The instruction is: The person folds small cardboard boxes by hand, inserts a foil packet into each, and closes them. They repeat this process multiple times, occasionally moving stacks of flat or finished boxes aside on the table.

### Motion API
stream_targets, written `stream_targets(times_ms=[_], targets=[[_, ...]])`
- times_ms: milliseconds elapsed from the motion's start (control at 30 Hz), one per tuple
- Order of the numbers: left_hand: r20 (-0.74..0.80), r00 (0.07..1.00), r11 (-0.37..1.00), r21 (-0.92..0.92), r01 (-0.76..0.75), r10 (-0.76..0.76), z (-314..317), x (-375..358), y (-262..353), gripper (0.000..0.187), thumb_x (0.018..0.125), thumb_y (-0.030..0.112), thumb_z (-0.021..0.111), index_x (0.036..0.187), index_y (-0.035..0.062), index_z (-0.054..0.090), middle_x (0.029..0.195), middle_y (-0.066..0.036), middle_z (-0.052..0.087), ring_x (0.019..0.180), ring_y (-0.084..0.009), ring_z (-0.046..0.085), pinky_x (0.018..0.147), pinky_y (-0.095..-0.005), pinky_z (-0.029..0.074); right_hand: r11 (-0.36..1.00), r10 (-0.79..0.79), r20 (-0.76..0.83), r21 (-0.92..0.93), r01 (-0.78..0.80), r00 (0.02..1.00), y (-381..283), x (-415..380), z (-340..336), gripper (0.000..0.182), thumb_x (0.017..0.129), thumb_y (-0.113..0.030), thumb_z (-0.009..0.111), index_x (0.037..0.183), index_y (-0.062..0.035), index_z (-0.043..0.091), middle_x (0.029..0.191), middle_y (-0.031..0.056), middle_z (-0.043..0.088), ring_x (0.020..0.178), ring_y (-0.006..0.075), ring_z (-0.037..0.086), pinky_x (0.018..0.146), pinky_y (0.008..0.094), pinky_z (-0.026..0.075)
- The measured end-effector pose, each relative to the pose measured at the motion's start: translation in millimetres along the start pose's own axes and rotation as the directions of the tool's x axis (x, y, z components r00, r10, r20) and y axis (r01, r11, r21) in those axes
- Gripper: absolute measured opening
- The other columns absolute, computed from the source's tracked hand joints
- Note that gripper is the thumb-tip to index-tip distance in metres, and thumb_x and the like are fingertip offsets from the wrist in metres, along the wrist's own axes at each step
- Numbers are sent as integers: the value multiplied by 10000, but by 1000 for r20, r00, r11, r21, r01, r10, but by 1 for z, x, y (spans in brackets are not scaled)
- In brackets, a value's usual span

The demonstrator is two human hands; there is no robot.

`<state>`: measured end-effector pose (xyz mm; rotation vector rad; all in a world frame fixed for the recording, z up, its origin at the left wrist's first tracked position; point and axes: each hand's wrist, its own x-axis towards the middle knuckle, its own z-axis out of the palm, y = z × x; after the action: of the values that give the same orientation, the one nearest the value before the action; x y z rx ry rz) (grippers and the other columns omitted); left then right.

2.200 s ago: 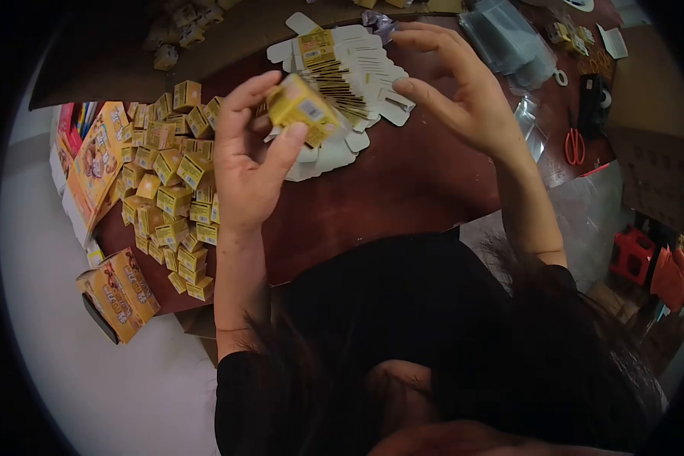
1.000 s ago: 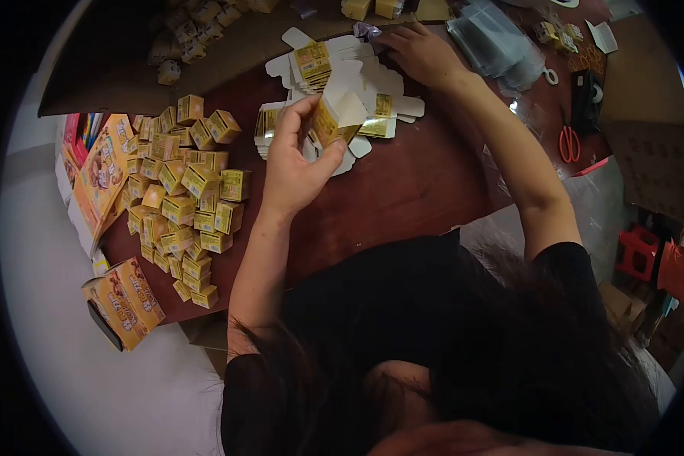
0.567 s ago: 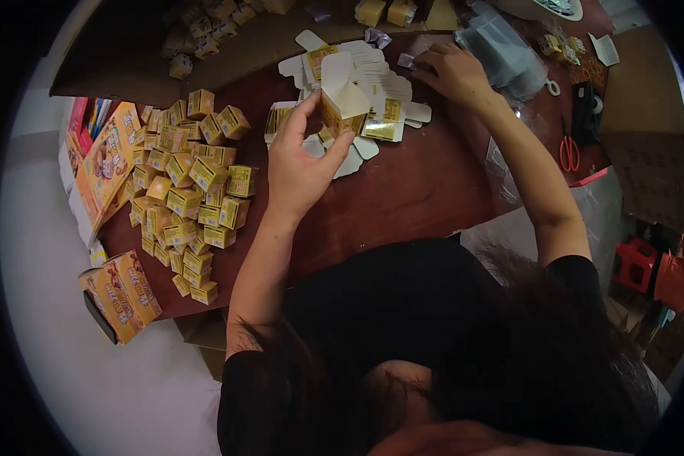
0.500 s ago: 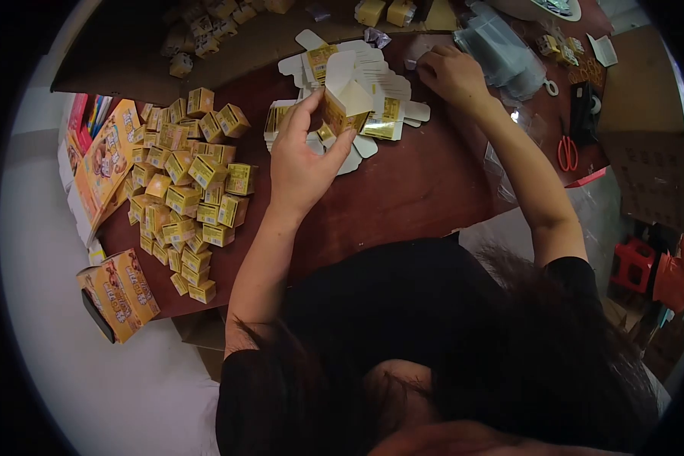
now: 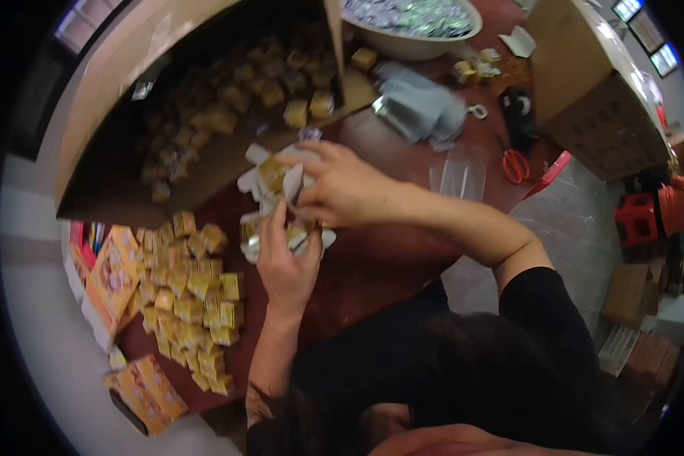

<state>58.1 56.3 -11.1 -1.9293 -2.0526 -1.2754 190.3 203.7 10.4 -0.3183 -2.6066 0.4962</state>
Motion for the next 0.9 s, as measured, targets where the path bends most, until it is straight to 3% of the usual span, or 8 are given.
stream_targets(times_ms=[67, 133, 300, 400, 567, 633, 733, 900], targets=[[8, 1000, 994, -105, 29, -28, 0, 6, 2, 631, 820, 58, 778, 1374, -27, 489, 1258, -202, 602, 1155, -326, 622, 986, -388, 508, 987, -40, -15, 158, 42, 999, 3, -2, -12, 188, 884, -272, 723, 1020, -146, 756, 1578, 174, 363, 1428, 435, 331, 1157, 512, 309], [32, 965, 773, -592, 229, -261, 9, 13, 3, 710, 829, 25, 772, 1429, -14, 395, 1329, -176, 550, 1201, -269, 592, 1015, -378, 496, 935, -33, -159, 344, 86, 987, 20, 1, -35, 343, 923, -326, 715, 1212, -146, 677, 1565, 218, 362, 1443, 435, 309, 1180, 510, 261], [165, 927, 658, -663, 357, -336, 6, 21, -4, 755, 833, -21, 749, 1454, -4, 320, 1381, -180, 487, 1233, -261, 557, 1031, -381, 485, 865, 233, -607, -227, -447, 760, 221, 15, -114, 745, 836, -407, 754, 1402, -17, 467, 1456, 332, 398, 1363, 485, 382, 1134, 531, 333], [236, 892, 621, -650, 439, -385, 8, 15, -7, 753, 835, -14, 750, 1448, 2, 312, 1393, -182, 473, 1250, -260, 543, 1045, -385, 470, 434, 733, -467, -240, -868, 495, 361, 1, -164, 1182, 755, -724, 710, 1522, 55, 259, 1483, 358, 363, 1380, 484, 387, 1142, 538, 327], [228, 849, 588, -636, 500, -476, 7, 7, -18, 779, 830, 0, 760, 1459, 2, 302, 1411, -179, 455, 1262, -269, 538, 1059, -390, 462, 158, 937, -286, -170, -973, 202, 462, 7, -168, 1521, 572, -953, 615, 1582, 40, 61, 1573, 342, 250, 1447, 469, 316, 1155, 538, 322], [239, 799, 544, -623, 562, -552, 7, 6, -20, 786, 832, 10, 762, 1464, 0, 297, 1408, -181, 462, 1268, -272, 538, 1058, -391, 467, 223, 941, -173, -326, -919, 290, 457, 32, -151, 1526, 564, -967, 600, 1579, 46, 79, 1611, 287, 219, 1475, 471, 253, 1201, 479, 267], [278, 755, 502, -605, 618, -594, 12, 11, -22, 790, 831, 12, 765, 1467, -1, 297, 1401, -185, 476, 1275, -275, 536, 1059, -392, 468, 316, 898, -120, -494, -810, 423, 429, 62, -150, 1292, 623, -755, 759, 1527, 25, 266, 1402, 288, 538, 1283, 428, 546, 1050, 482, 465], [344, 750, 462, -621, 633, -566, 25, 20, -22, 792, 831, 16, 769, 1467, 4, 299, 1400, -183, 482, 1276, -267, 537, 1070, -391, 459, 420, 799, -228, -451, -788, 556, 390, 73, -152, 546, 777, -342, 730, 1264, -112, 643, 1250, 147, 682, 1144, 331, 659, 936, 478, 539]])
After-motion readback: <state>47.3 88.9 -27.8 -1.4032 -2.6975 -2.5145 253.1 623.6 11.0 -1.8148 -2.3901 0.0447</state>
